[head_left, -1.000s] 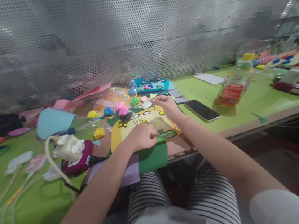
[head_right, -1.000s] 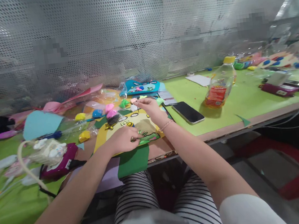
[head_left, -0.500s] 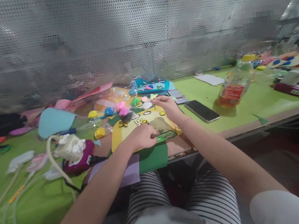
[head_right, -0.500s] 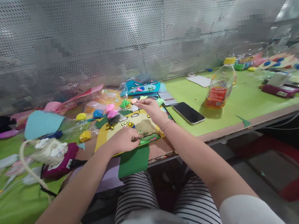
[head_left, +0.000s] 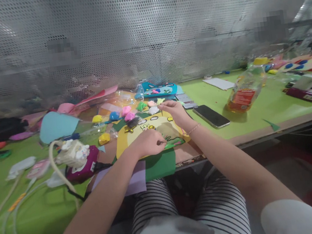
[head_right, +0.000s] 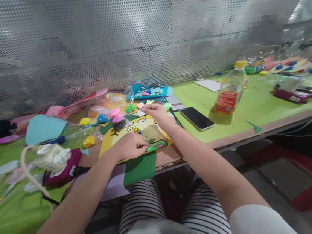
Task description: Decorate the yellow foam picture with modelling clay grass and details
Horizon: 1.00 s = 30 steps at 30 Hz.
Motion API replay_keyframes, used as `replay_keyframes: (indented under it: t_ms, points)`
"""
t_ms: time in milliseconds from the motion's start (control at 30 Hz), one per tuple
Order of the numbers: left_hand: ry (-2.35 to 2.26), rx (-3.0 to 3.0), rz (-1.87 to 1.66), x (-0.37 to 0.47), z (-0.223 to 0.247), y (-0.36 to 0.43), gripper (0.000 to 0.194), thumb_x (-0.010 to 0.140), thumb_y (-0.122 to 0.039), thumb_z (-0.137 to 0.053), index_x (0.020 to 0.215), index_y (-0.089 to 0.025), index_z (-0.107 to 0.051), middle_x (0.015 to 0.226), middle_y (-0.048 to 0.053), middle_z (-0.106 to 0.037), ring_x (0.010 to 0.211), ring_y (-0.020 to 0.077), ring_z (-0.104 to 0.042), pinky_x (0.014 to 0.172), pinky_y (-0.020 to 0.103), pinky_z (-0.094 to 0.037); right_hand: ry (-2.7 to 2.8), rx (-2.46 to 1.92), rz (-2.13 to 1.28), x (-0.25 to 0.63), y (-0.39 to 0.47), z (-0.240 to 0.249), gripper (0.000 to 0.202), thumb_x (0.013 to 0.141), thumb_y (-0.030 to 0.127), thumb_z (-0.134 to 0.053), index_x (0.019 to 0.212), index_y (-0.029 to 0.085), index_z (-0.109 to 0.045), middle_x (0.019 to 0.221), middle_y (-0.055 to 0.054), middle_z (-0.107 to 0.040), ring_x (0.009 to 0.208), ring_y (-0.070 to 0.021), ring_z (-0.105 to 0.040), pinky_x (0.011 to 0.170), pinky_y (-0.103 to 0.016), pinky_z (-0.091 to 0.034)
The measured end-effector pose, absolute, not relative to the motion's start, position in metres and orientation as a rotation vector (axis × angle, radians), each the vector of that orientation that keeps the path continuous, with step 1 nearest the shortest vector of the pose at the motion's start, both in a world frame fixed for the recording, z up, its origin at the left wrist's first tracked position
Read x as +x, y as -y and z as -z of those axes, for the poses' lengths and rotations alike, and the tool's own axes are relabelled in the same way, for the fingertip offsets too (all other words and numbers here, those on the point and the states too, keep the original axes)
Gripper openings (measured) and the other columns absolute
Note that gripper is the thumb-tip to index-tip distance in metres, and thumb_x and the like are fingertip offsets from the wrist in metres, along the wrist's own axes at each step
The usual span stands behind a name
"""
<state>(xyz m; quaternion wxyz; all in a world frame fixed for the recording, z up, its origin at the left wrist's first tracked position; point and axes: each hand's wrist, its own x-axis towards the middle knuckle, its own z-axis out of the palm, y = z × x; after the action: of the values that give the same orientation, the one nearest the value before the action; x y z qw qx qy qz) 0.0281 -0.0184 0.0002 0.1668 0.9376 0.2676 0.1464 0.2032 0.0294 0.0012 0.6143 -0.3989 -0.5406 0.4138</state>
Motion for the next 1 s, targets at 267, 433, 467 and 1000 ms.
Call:
replay_keyframes:
  t_ms: [267, 433, 467, 1000]
  points:
    - [-0.847, 2.743, -0.278, 0.0281, -0.0017, 0.0193, 0.019, 0.074, -0.027, -0.054, 0.066, -0.023, -0.071, 0.047, -0.001, -0.052, 0.045, 0.0130, -0.040, 0.052, 0.028, -0.024, 1.232, -0.897, -0.961, 0.2032, -0.0315, 0.0010, 0.024, 0.058, 0.041, -0.079, 0.067, 0.020, -0.072, 0.074, 0.000, -0.068, 0.076, -0.0143, -0.060, 0.075, -0.030, -0.045]
    - [-0.880, 2.735, -0.259, 0.0272, -0.0017, 0.0178, 0.024, 0.075, -0.030, -0.053, 0.086, -0.025, -0.075, 0.050, -0.001, -0.055, 0.046, 0.0144, -0.043, 0.054, 0.028, -0.027, 1.227, -0.886, -0.975, 0.2037, -0.0327, 0.0031, 0.023, 0.058, 0.039, -0.080, 0.068, 0.020, -0.072, 0.077, -0.001, -0.069, 0.078, -0.0146, -0.061, 0.078, -0.030, -0.046]
    - [-0.884, 2.734, -0.257, 0.0275, -0.0016, 0.0179, 0.027, 0.075, -0.029, -0.053, 0.093, -0.025, -0.074, 0.052, -0.001, -0.056, 0.047, 0.0149, -0.044, 0.054, 0.028, -0.027, 1.223, -0.885, -0.977, 0.2037, -0.0327, 0.0032, 0.023, 0.058, 0.039, -0.080, 0.069, 0.020, -0.073, 0.077, -0.001, -0.069, 0.078, -0.0147, -0.061, 0.078, -0.030, -0.046]
    - [-0.937, 2.737, -0.128, 0.0315, -0.0005, 0.0166, 0.034, 0.079, -0.026, -0.047, 0.101, -0.024, -0.072, 0.065, 0.001, -0.066, 0.051, 0.0122, -0.048, 0.054, 0.025, -0.031, 1.212, -0.875, -0.988, 0.2039, -0.0332, 0.0039, 0.023, 0.056, 0.038, -0.081, 0.067, 0.020, -0.072, 0.075, -0.001, -0.068, 0.076, -0.0138, -0.061, 0.078, -0.030, -0.046]
